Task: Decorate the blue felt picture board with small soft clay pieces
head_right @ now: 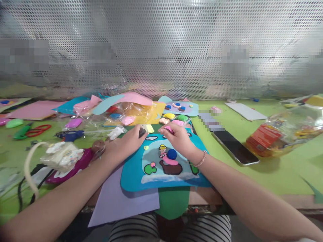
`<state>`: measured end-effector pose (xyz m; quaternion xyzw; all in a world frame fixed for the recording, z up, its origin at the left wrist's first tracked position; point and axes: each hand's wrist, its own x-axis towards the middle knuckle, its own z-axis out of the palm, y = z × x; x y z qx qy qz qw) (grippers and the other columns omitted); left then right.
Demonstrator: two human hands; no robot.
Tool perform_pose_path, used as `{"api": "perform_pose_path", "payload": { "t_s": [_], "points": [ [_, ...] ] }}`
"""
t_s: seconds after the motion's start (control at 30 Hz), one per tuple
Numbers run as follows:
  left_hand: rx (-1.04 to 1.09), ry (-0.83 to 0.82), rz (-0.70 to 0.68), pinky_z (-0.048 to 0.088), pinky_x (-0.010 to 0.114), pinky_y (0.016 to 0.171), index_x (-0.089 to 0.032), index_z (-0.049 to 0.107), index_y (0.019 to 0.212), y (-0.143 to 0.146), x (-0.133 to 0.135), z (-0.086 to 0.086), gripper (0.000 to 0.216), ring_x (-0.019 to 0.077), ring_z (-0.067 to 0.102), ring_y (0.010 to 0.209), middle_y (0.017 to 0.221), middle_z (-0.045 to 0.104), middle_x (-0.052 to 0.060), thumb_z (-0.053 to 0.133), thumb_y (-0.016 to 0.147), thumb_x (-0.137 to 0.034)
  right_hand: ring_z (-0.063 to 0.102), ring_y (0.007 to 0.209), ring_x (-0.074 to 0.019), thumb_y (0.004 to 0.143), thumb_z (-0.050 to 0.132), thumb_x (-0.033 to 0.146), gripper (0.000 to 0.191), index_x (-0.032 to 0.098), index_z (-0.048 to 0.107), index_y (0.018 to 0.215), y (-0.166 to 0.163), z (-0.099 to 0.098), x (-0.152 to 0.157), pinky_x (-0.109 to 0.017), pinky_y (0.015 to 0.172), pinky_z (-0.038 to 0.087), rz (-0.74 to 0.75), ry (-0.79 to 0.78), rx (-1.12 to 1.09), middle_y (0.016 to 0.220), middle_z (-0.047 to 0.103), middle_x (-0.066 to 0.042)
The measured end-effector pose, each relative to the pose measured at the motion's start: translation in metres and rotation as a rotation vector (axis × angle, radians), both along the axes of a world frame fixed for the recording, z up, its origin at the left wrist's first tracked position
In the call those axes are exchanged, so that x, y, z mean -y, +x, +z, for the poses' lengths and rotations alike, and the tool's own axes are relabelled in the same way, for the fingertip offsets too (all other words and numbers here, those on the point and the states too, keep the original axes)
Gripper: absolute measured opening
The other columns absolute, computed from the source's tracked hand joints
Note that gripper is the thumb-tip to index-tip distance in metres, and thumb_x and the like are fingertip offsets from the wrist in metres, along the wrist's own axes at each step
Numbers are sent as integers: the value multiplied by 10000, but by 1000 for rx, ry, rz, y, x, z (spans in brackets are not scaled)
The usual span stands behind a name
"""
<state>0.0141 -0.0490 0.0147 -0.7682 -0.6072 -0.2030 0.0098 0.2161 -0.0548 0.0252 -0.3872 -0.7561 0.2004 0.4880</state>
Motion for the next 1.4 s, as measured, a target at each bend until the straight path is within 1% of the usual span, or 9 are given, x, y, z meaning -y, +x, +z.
{"api": "perform_pose_path", "payload": {
  "t_s": [0.17, 0.3, 0.43, 0.53, 0.63, 0.73, 1.03, 1.23, 1.4],
  "points": [
    [-197, 78, 139, 442, 379, 732, -93, 451, 1077, -9, -3, -10, 328, 300, 548, 949, 1053, 523, 184, 423, 852, -329, 467, 519, -109, 855, 498, 402, 412, 173, 490, 513, 1, 3, 6, -244, 521, 374, 5, -34, 53, 509, 516, 3],
    [-310, 115, 169, 422, 439, 746, -81, 415, 1226, -16, -6, -18, 409, 339, 518, 963, 1098, 480, 206, 388, 841, -216, 370, 435, -82, 868, 470, 405, 498, 174, 393, 434, 0, 5, 9, -238, 475, 314, 14, -38, 95, 421, 409, 25],
    [-372, 204, 132, 376, 446, 827, -82, 421, 1257, -17, -5, -14, 451, 327, 490, 1010, 1135, 479, 200, 340, 814, -101, 428, 510, -98, 850, 498, 311, 319, 168, 507, 565, -2, 3, 5, -231, 494, 336, -9, 45, 129, 534, 491, 11],
    [-359, 237, 23, 374, 419, 823, -127, 515, 1133, -12, -5, -8, 353, 305, 477, 1013, 1077, 514, 167, 343, 825, -112, 494, 582, -111, 809, 557, 249, 126, 166, 602, 726, -3, 0, 1, -228, 522, 374, 0, 45, 145, 660, 588, -8],
    [-342, 137, -79, 396, 378, 780, -143, 569, 956, -8, -7, -5, 248, 268, 506, 927, 953, 554, 134, 357, 830, -129, 517, 600, -118, 780, 601, 228, 77, 171, 632, 737, -3, -2, -1, -236, 545, 396, 4, 32, 156, 686, 620, -13],
    [-286, 22, -98, 408, 345, 779, -139, 567, 920, -10, -12, -10, 216, 236, 535, 872, 916, 574, 121, 368, 835, -143, 512, 590, -120, 780, 610, 230, 78, 170, 641, 740, -2, -2, 0, -240, 540, 392, 1, 33, 178, 679, 619, -15],
    [72, -131, 46, 425, 321, 785, -190, 592, 909, -16, -14, -17, 185, 230, 591, 868, 934, 639, 90, 449, 834, -279, 493, 620, -116, 865, 498, 230, 211, 156, 562, 677, 3, -3, 1, -228, 563, 353, 66, 196, 370, 659, 553, -23],
    [232, -163, -57, 442, 307, 762, -163, 616, 877, -7, -19, -15, 192, 230, 602, 866, 934, 660, 86, 485, 779, -265, 322, 486, -86, 889, 460, 299, 422, 165, 392, 495, 7, -2, 4, -246, 488, 216, 25, 295, 595, 489, 372, 23],
    [391, -141, -114, 444, 311, 786, -153, 621, 848, -5, -20, -11, 176, 227, 606, 874, 930, 665, 82, 506, 771, -264, 343, 502, -93, 871, 471, 249, 363, 164, 421, 522, 8, 15, 11, -256, 501, 223, -31, 266, 715, 519, 422, 12]
  ]
}}
